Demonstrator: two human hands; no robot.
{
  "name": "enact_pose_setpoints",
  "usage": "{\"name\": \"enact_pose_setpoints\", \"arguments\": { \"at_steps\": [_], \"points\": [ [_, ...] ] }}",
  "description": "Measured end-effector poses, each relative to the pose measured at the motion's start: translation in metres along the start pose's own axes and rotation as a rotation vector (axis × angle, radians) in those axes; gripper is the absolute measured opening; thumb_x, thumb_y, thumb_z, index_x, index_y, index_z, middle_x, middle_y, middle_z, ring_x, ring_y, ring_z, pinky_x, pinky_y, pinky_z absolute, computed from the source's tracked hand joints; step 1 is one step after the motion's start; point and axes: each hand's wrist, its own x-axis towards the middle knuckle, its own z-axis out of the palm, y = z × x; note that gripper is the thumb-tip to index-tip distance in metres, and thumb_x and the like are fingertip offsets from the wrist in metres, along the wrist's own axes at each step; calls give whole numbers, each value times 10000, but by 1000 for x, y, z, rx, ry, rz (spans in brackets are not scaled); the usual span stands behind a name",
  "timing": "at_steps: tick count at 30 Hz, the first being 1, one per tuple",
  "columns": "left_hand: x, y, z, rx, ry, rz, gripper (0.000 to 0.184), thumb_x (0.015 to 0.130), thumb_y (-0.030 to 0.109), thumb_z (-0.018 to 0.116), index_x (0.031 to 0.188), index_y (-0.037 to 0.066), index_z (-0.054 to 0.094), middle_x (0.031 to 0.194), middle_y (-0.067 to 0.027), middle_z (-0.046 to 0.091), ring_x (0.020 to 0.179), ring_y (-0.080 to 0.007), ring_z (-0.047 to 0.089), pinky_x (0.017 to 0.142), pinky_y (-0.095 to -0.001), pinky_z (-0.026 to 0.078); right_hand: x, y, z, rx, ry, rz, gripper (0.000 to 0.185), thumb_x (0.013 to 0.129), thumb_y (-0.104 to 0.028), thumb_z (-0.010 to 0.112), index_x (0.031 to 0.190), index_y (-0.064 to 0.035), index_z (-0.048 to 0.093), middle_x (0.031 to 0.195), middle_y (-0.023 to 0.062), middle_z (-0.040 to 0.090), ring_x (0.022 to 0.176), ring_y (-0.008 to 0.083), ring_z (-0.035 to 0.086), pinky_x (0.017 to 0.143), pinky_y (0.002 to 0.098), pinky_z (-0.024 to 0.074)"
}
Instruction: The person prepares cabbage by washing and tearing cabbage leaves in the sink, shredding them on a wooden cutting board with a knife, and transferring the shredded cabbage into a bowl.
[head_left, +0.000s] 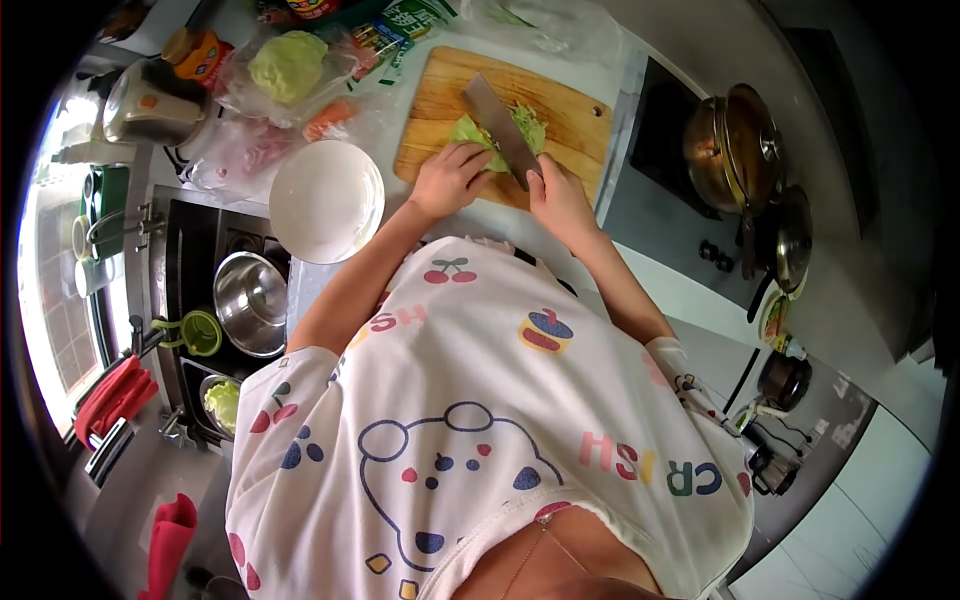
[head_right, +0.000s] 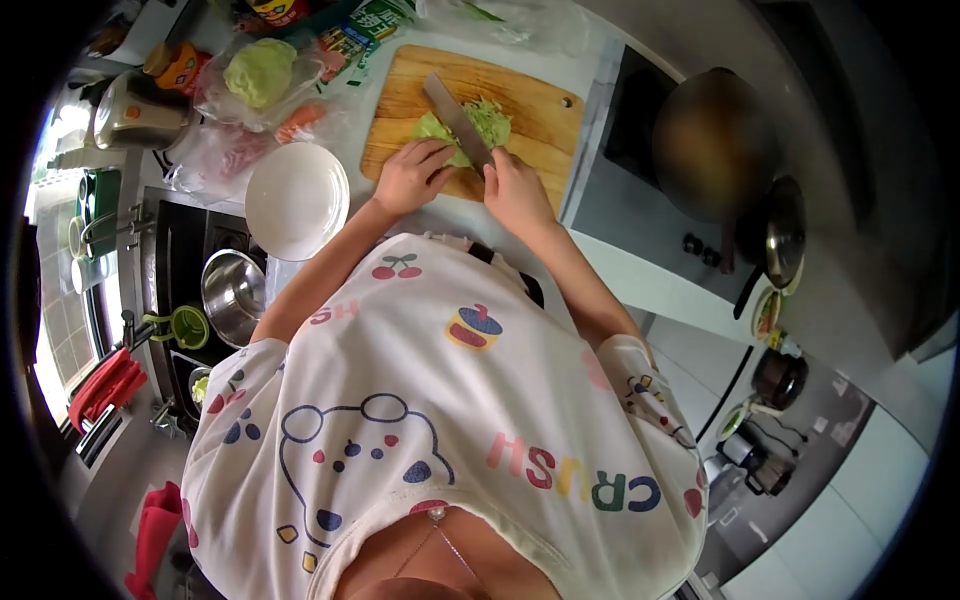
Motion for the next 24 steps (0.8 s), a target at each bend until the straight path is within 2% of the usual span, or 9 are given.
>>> {"name": "enact_pose_setpoints", "arguments": {
  "at_steps": [4,7,10,13,19,24],
  "points": [
    [2,-3,3,17,30,-15,227,821,121,737,1047,95,735,1023,-53,704,911,-249,676,768,-350,568,-1,1,4,-28,-34,-7,233,972,-141,537,1126,34,553,975,278,650,848,477,634,728,532,522],
    [4,-5,5,58,40,1,133,841,160,707,963,115,736,947,-9,702,847,-205,680,686,-337,569,0,3,5,-35,-48,-1,222,972,-138,535,1114,32,553,974,277,647,852,476,637,724,533,525],
    [6,-5,5,71,30,-15,93,833,173,710,913,134,740,911,12,692,810,-195,671,658,-332,562,1,4,6,-35,-56,-5,212,971,-136,535,1099,33,541,953,284,641,844,482,634,714,534,523],
    [6,-4,3,53,2,-42,110,816,147,737,922,123,754,930,-8,702,804,-227,669,673,-339,557,2,5,6,-48,-72,-5,207,969,-128,532,1089,40,527,922,293,633,829,491,629,707,539,521],
    [8,-2,2,61,-9,-89,108,803,162,735,908,143,752,920,2,696,802,-219,670,656,-341,558,9,3,3,-65,-167,32,217,966,-122,532,1094,54,517,885,310,625,799,500,627,694,548,519],
    [7,-1,7,77,-16,-111,91,802,173,731,891,161,747,921,11,692,796,-214,669,654,-335,560,25,3,19,-32,-125,40,231,972,-136,541,1100,55,518,895,310,634,808,502,633,695,545,524]
  ]
}}
